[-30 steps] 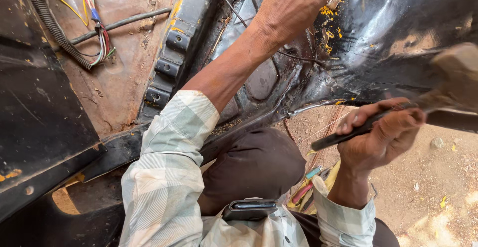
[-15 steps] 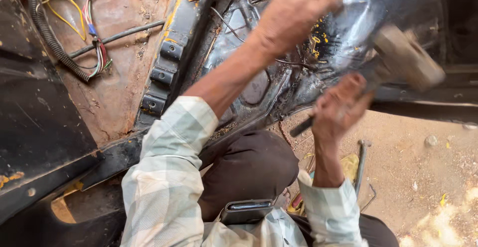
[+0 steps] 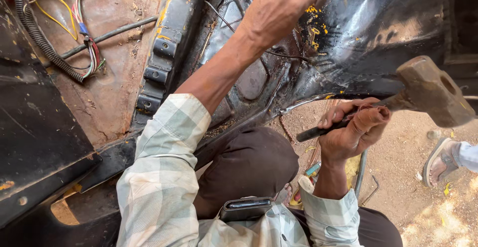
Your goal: The person sits on the ground beside a vehicle body panel and gas-welds a copper filler rod onto the panel with a torch, then uses a hammer to strike and shape the welded area, and resumes welding with the torch and rod.
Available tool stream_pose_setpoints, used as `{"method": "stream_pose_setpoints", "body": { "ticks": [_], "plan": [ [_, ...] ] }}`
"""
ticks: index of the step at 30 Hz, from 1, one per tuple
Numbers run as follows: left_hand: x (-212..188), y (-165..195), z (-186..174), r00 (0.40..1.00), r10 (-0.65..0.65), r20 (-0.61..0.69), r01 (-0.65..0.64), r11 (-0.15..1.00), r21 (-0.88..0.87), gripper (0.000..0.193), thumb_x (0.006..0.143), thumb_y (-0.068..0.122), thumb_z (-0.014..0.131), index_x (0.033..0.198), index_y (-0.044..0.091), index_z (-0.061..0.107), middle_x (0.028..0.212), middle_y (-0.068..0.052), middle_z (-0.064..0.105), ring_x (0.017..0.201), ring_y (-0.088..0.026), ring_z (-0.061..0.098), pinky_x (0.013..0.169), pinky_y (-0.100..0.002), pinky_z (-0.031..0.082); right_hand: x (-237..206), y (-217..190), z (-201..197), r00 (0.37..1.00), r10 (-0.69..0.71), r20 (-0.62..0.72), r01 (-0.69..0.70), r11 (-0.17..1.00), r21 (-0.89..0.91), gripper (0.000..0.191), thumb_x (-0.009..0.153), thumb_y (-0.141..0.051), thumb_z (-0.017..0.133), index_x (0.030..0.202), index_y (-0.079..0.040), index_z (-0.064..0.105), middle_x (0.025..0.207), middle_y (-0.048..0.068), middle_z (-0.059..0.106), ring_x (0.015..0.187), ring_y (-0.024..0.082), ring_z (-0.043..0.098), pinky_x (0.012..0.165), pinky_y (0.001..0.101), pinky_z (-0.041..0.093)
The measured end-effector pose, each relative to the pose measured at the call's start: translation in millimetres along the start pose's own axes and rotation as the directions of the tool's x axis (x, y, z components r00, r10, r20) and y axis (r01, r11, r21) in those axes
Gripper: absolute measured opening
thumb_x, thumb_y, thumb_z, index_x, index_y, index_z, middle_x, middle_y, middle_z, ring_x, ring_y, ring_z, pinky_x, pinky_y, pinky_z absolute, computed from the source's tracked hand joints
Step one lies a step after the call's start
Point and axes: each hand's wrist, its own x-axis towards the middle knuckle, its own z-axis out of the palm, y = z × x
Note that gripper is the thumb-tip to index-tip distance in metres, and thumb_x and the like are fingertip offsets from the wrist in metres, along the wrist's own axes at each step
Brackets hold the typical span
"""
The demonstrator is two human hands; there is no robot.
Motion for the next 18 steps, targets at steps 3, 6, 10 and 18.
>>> {"method": "stream_pose_setpoints", "body": {
  "ticks": [3,6,10,18],
  "plan": [
    [-2.3,0.6,-5.2,1.000,0.013,-0.018,-0.014,0.998,-0.055,0.034,0.097,0.011,0.066,0.130,0.005,0.059,0.117,-0.007,0.066,0.108,-0.025,0.066,0.089,-0.040,0.053,-1.3,-0.4,-1.8,1.000,-0.003,-0.001,0.003,1.000,0.002,0.044,0.116,-0.050,0.053,0.116,-0.006,0.044,0.075,0.009,0.047,0.057,0.015,0.049,0.048,0.0302,0.045],
    [-2.0,-1.3,-8.0,1.000,0.007,-0.021,-0.008,0.997,-0.074,0.037,0.096,0.010,0.066,0.131,0.005,0.060,0.117,-0.007,0.066,0.107,-0.025,0.065,0.088,-0.039,0.053,-1.4,-4.3,0.8,1.000,0.012,-0.017,-0.012,1.000,0.008,0.047,0.117,-0.051,0.052,0.119,-0.005,0.045,0.078,0.009,0.047,0.059,0.016,0.049,0.050,0.0304,0.045],
    [0.7,-1.8,-9.7,0.999,0.023,-0.037,-0.026,0.996,-0.082,0.034,0.095,0.011,0.066,0.128,0.005,0.059,0.118,-0.007,0.066,0.110,-0.025,0.065,0.092,-0.039,0.053,-1.9,-7.5,3.4,0.999,0.020,-0.040,-0.019,1.000,0.003,0.048,0.115,-0.053,0.052,0.121,-0.006,0.044,0.078,0.009,0.047,0.059,0.016,0.048,0.050,0.0304,0.045],
    [-3.2,-10.0,11.3,0.998,0.003,-0.064,-0.012,0.990,-0.138,0.027,0.099,0.012,0.064,0.126,0.010,0.061,0.106,-0.006,0.068,0.097,-0.025,0.069,0.080,-0.038,0.057,2.3,-17.2,-6.2,0.999,-0.013,-0.047,0.014,1.000,0.027,0.052,0.115,-0.059,0.050,0.121,-0.008,0.046,0.080,0.010,0.052,0.060,0.018,0.050,0.051,0.0335,0.048]
  ]
}}
